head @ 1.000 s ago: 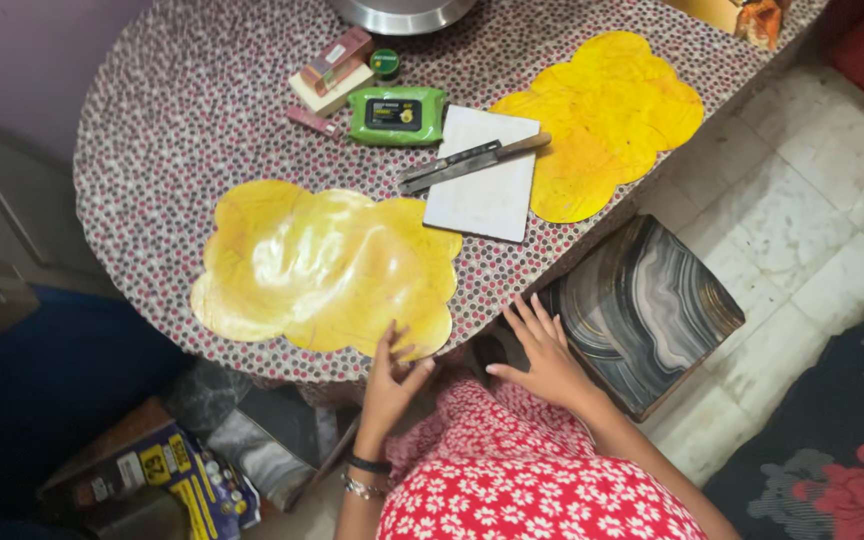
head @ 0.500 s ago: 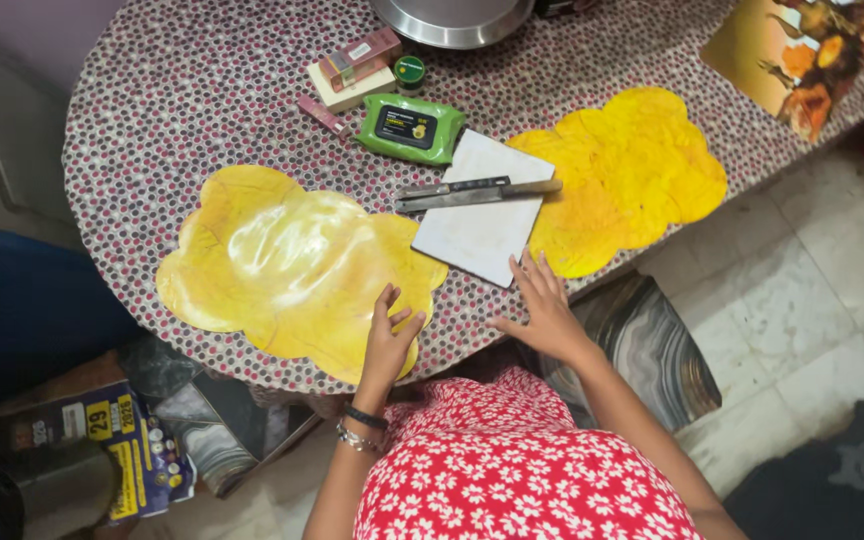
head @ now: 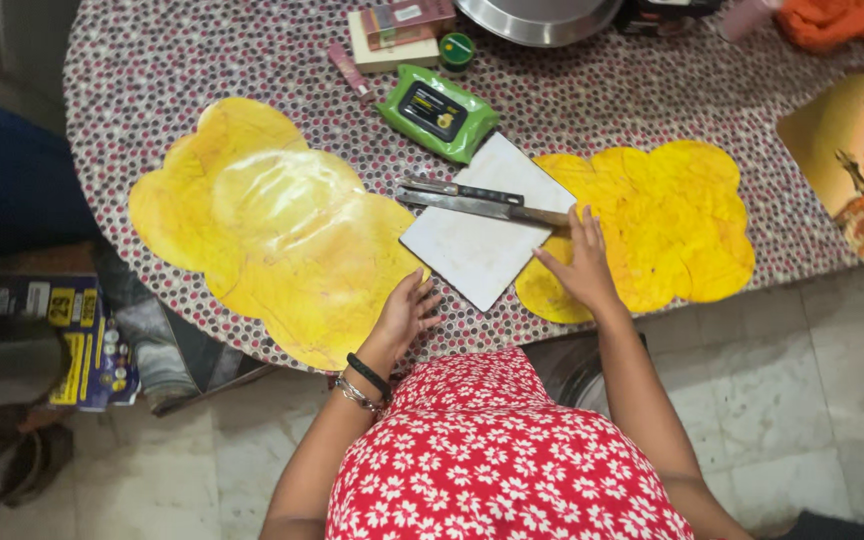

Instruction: The person rearranges items on a round table, moving a knife and a white tile, then gathers a green wipes pack, a small jar, and a pink box. They carry these items to a nearby bed and place them down, then return to the table to pick up a yellow-handled knife and place it on the tile. The person adjusts the yellow placemats on the table.

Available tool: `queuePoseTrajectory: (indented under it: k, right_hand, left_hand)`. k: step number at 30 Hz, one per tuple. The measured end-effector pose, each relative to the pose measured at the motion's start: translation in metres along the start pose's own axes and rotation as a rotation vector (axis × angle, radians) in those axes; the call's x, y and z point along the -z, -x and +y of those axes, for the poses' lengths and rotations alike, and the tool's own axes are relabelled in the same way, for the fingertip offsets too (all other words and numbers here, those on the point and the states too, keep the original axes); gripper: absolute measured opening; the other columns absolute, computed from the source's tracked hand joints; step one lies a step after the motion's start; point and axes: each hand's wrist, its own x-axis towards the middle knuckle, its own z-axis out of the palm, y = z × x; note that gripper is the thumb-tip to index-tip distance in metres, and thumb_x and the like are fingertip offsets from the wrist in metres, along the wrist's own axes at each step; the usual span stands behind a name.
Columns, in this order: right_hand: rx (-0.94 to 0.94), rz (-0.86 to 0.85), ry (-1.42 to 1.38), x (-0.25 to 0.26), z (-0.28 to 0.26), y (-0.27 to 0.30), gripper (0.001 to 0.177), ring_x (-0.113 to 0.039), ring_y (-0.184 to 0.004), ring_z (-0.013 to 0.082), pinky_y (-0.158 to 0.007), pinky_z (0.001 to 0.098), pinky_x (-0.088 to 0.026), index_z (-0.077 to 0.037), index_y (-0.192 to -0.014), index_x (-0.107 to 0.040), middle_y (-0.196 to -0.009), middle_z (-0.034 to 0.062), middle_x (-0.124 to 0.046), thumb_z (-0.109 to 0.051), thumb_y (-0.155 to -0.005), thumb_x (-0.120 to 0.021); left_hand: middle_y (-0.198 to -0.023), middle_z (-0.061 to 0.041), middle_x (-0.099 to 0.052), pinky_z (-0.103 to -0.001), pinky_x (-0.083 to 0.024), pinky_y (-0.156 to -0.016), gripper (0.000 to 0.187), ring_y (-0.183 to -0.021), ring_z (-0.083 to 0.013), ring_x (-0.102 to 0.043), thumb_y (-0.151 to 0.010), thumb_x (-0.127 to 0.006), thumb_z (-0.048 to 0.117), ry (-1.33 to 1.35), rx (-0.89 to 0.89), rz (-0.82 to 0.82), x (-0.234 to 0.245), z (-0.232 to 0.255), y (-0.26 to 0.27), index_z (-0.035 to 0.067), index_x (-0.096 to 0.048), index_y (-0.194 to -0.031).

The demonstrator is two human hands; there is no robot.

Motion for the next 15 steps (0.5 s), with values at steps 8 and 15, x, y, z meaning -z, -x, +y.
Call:
queuePoseTrajectory:
  k: [8, 15]
  right_hand:
    - [0.001, -0.094, 0.024, -0.004, 0.022, -0.064, 0.089, -0.030, -0.151, 0.0452, -0.122, 0.0514, -0.021, 0.005, -0.156, -0.036, -0.160, 0.0294, -0.037, -0.054, -0.096, -0.065]
    - [-0.018, -0.011, 0.051, -0.015, 0.035, -0.080, 0.078, -0.048, -0.134, 0.0460, -0.116, 0.0475, -0.034, 0.004, -0.151, -0.048, -0.146, 0.0290, -0.054, -0.052, -0.099, -0.062]
  left_hand:
    - [-0.168, -0.014, -0.026, -0.053, -0.034, -0.116, 0.094, -0.152, -0.0326, -0.031, -0.096, -0.030, 0.064, 0.048, -0.048, 0.054, -0.014, 0.004, 0.005, 0.000, -0.011, -0.161]
    - [-0.166, -0.015, -0.031, -0.053, -0.032, -0.115, 0.093, -0.152, -0.0307, -0.033, -0.097, -0.029, 0.064, 0.154, -0.044, 0.115, -0.014, -0.007, -0.020, -0.002, -0.015, -0.160]
